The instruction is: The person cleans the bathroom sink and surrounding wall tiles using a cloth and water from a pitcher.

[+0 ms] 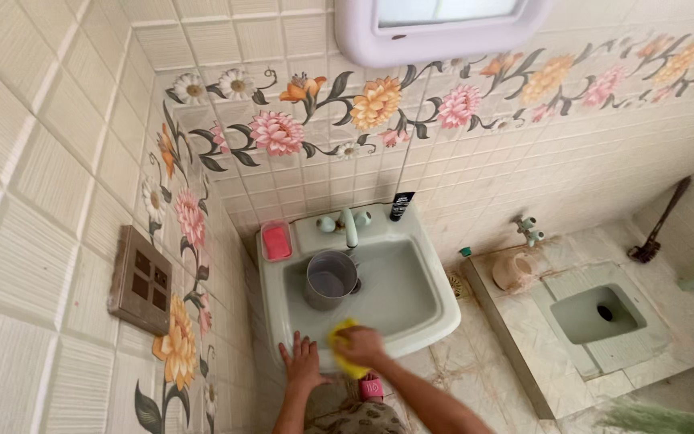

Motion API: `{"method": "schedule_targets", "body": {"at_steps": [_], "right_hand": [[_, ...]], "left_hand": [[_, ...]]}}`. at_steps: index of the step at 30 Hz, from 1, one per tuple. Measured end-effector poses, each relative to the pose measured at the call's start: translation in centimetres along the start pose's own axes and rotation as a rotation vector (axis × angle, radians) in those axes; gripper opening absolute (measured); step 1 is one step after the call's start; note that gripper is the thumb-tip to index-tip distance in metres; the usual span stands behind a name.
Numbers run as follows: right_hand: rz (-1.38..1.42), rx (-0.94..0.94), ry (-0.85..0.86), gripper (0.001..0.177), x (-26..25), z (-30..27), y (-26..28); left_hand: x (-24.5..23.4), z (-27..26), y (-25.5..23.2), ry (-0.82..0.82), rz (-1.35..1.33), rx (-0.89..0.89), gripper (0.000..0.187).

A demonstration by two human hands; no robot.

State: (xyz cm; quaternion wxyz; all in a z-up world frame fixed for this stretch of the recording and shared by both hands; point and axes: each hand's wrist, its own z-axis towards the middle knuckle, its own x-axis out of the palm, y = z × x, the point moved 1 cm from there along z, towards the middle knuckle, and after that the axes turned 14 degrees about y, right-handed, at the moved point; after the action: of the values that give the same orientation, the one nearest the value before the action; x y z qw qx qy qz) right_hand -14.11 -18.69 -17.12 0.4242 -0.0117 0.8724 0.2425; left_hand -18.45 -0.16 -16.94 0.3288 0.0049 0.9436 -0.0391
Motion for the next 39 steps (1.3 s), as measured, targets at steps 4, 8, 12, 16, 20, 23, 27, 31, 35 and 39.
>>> {"method": "schedule_targets", "body": {"at_steps": [4, 8, 12, 16, 20, 23, 27, 31, 35, 39], "right_hand": [[-0.011, -0.151, -0.236, 0.048, 2.5, 0.2, 3.7], [-0.003, -0.208, -0.299, 0.043, -1.6, -4.2, -4.5], [-0.338, -0.053, -0.398, 0.037, -9.6, -8.9, -14.2], [-0.064, 0.173, -0.231, 0.046, -6.5, -5.5, -9.8], [0.148, 0.122, -0.106, 0.055, -0.3, 0.4, 0.6], [0.126, -0.072, -0.279, 0.046, 2.8, 0.3, 4.2], [0.015, -0.257, -0.526, 0.039, 0.3, -4.0, -3.1], [-0.292, 0.005, -0.641, 0.033, -6.7, -8.0, -13.5], [-0.104, 0.289, -0.414, 0.043, -4.4, -5.1, -11.9], [0.066, 0.176, -0.242, 0.051, 0.8, 0.2, -5.1]], "left_hand": [[-0.2, 0.9, 0.1, -0.144, 0.017, -0.007, 0.107], [0.1, 1.1, 0.1, 0.000, 0.010, -0.004, 0.113], [0.1, 0.9, 0.2, -0.019, -0.032, 0.014, 0.110], [0.3, 0.2, -0.1, -0.116, -0.010, 0.023, 0.110], [0.3, 0.7, -0.3, -0.099, -0.004, -0.013, 0.110], [-0.3, 1.5, -0.5, -0.055, 0.010, -0.017, 0.115], [0.3, 1.4, 0.2, -0.110, -0.005, 0.068, 0.117], [0.6, 2.4, -0.7, -0.131, 0.047, 0.092, 0.114], [1.0, 3.9, -3.2, -0.243, 0.093, 0.242, 0.107], [1.1, 6.1, -6.6, -0.205, 0.072, 0.300, 0.097]]}}
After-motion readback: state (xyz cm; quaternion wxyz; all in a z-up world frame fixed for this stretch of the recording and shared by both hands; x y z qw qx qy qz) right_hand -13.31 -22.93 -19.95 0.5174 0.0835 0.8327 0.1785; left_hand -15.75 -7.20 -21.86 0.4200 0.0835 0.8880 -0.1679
